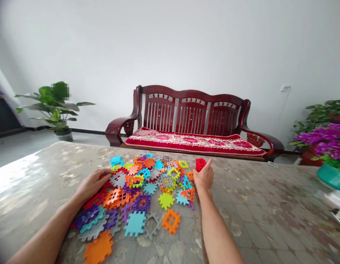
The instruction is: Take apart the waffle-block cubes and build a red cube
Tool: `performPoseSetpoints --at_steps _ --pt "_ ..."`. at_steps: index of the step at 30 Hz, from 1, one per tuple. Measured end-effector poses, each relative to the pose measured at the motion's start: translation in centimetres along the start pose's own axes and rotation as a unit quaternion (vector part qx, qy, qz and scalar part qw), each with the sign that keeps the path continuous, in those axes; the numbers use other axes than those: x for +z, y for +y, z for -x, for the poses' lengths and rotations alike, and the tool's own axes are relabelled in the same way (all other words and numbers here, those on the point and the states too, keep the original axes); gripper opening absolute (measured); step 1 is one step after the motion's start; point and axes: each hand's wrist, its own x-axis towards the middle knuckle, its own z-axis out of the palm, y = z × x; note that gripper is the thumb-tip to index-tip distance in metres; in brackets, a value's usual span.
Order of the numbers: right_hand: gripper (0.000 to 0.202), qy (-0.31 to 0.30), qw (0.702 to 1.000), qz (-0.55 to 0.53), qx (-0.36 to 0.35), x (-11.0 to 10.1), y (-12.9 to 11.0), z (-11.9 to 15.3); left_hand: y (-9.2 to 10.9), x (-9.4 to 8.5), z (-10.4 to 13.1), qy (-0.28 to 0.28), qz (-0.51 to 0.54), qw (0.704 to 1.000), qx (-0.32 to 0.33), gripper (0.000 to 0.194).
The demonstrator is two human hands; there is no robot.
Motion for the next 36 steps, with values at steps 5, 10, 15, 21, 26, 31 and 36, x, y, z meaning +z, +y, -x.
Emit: performPoseSetpoints --at_steps 5,10,15,21,26,31,36 --pt "0.101 -0.006 1.000 -0.008 0.006 0.0 0.0 0.0 0.2 -0.1 0.1 0.003 0.005 1.000 -0.002 0.034" --pt "0.093 0.054 0.998 -0.037 -0.008 -0.9 0.0 0.7 0.3 -0.1 0.1 0.001 0.007 1.000 0.001 0.035" --pt "0.043 0.064 0.978 -0.135 -0.144 -2.4 -1.6 2.8 0.5 -0.2 0.1 0.000 0.004 1.000 -0.002 0.034" --pt "0.036 -0.167 0.908 -0.150 -0.354 -2.6 -7.2 7.0 1.3 -0.6 0.4 -0.003 -0.011 1.000 -0.007 0.035" --pt "0.055 -0.242 0.862 -0.044 -0.444 -2.2 -11.1 8.7 1.4 -0.7 0.4 0.001 -0.010 1.000 -0.009 0.033" --pt "0.049 -0.279 0.831 -0.006 -0.481 -1.9 -12.0 8.7 1.3 -0.6 0.4 0.002 -0.008 1.000 -0.007 0.032" --pt "0.040 -0.247 0.836 0.004 -0.489 -3.1 -10.5 8.4 1.4 -0.6 0.5 -0.004 -0.006 1.000 -0.005 0.033"
